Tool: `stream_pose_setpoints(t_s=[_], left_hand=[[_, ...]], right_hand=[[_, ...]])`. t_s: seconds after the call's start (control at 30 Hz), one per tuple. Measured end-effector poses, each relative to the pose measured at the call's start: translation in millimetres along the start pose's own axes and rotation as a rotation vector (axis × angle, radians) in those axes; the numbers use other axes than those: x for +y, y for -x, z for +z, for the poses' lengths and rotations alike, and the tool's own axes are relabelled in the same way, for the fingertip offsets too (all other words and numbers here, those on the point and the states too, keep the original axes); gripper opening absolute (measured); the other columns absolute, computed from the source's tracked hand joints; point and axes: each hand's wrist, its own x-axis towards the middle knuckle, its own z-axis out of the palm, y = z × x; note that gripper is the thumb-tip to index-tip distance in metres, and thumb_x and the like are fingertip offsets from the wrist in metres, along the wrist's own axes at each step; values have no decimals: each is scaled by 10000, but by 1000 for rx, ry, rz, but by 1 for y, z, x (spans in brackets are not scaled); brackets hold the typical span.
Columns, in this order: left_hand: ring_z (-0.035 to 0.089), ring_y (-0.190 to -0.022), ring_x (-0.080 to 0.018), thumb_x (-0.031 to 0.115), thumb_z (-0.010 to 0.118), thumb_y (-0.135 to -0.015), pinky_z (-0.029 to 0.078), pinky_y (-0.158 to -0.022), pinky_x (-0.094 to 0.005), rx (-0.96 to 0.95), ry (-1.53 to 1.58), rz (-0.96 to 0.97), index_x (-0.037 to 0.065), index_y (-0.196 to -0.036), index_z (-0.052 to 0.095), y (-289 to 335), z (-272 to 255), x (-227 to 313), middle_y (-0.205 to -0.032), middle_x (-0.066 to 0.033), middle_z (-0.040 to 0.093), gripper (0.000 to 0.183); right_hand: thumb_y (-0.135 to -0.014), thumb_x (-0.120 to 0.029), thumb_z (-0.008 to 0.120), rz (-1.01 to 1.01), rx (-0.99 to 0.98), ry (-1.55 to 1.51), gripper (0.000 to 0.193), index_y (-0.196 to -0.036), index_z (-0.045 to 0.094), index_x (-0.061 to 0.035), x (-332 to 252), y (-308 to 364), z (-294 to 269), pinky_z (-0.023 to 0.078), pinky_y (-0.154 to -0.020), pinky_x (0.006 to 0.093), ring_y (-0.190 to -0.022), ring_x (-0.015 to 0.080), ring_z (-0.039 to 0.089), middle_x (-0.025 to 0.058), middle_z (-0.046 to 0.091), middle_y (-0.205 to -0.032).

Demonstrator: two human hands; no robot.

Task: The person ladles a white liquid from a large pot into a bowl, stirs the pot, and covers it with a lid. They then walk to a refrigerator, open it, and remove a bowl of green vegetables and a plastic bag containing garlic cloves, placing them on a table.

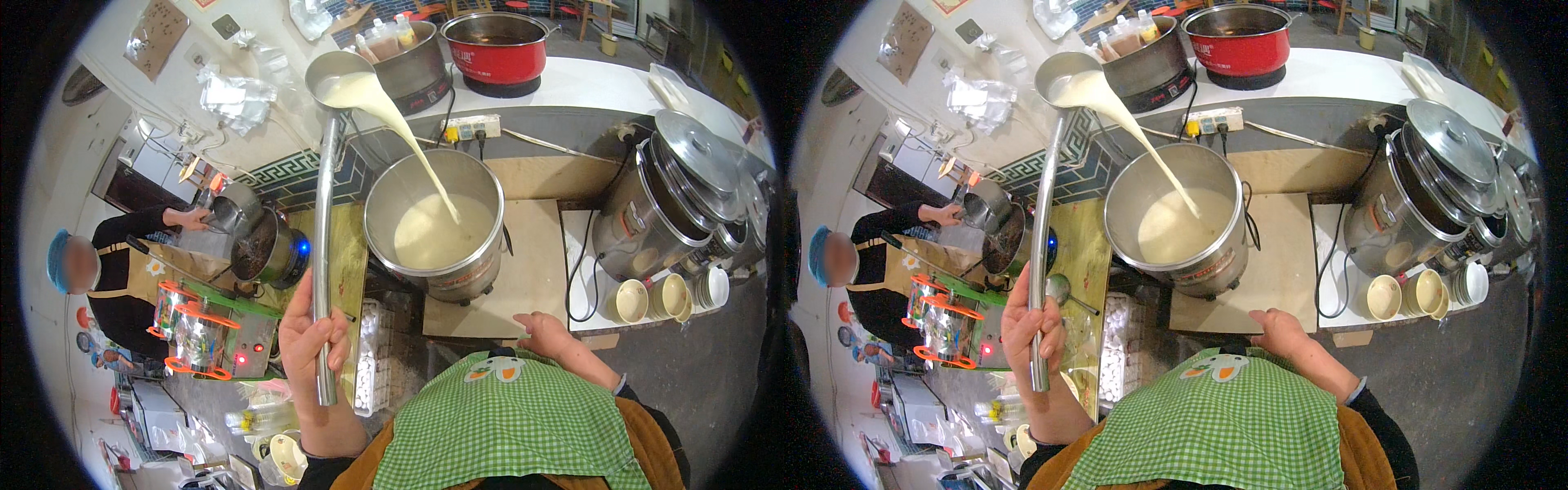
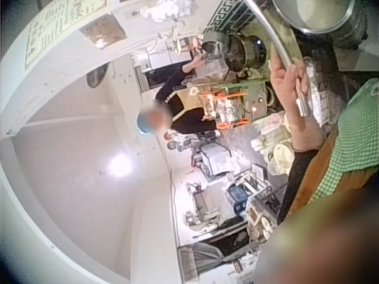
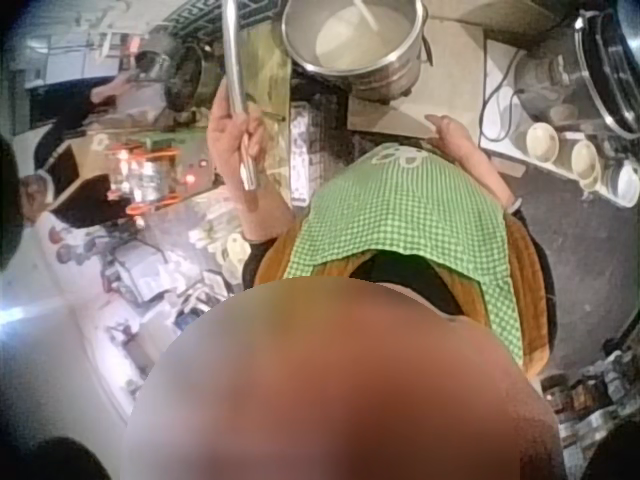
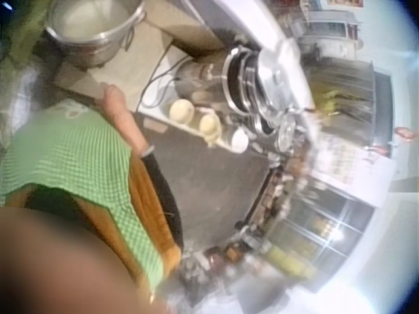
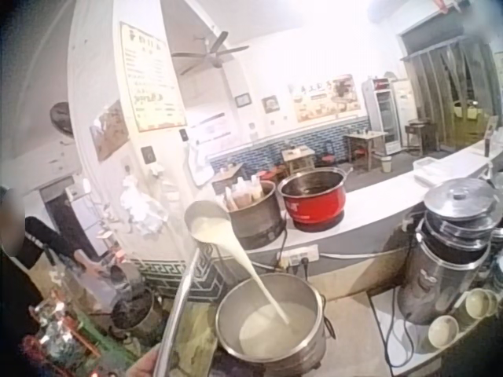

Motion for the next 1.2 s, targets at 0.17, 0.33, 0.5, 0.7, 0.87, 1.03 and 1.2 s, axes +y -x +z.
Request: stream_pose_setpoints(t_s=[0.17, 0.33, 0.5, 0.7, 0.87, 1.03, 1.2], left_hand=[[417, -371, -89, -51, 531, -805, 347, -346, -182, 59, -66, 53, 3, -1446, 321, -3, 13, 5, -697, -139, 546, 677], [433, -393, -83, -44, 570, -793, 348, -358, -182, 87, -174, 135, -3, -1446, 322, -5, 20, 9, -719, -131, 573, 699], [471, -428, -82, -62, 588, -782, 369, -383, -178, 104, -346, 194, -5, -1448, 320, -6, 27, 12, -741, -115, 587, 719], [523, -529, -64, -126, 553, -769, 412, -438, -178, 223, -615, 223, 2, -1452, 325, -4, 35, 7, -823, -94, 630, 731], [549, -635, -40, -129, 551, -771, 440, -508, -176, 259, -846, 184, -4, -1451, 328, -5, 28, -8, -963, -72, 656, 726], [548, -651, -47, -97, 559, -764, 449, -510, -205, 199, -896, -46, 13, -1445, 356, -14, 15, -32, -1016, -59, 642, 719], [524, -476, -103, -39, 593, -734, 421, -418, -255, 156, -966, -397, -12, -1403, 404, -43, -6, -70, -699, -47, 582, 696]], right_hand=[[-713, -274, 771, -12, 12, -7, 553, -1195, 588, -73, 4, -1, 2, 522, -790, 433, -911, 369, 634, 213, 654, -957], [-701, -277, 782, -17, 17, 7, 556, -1183, 593, -73, 6, -2, 1, 524, -782, 432, -902, 367, 635, 207, 656, -942], [-693, -272, 788, -39, 39, -11, 552, -1171, 598, -70, 9, -3, 1, 523, -783, 432, -905, 368, 634, 207, 655, -943], [-690, -264, 789, -37, 33, -4, 553, -1170, 596, -68, 14, -7, 4, 521, -778, 436, -895, 372, 632, 210, 652, -943], [-701, -267, 779, -38, 22, -18, 545, -1173, 593, -65, 17, -11, 0, 518, -773, 443, -891, 376, 630, 216, 648, -941], [-735, -276, 745, 23, -29, -2, 526, -1189, 586, -64, 23, -11, -9, 516, -775, 445, -893, 379, 629, 217, 646, -940], [-746, -267, 725, 31, -20, -65, 535, -1219, 574, -68, 35, -12, -18, 516, -762, 437, -864, 361, 634, 204, 645, -917]])
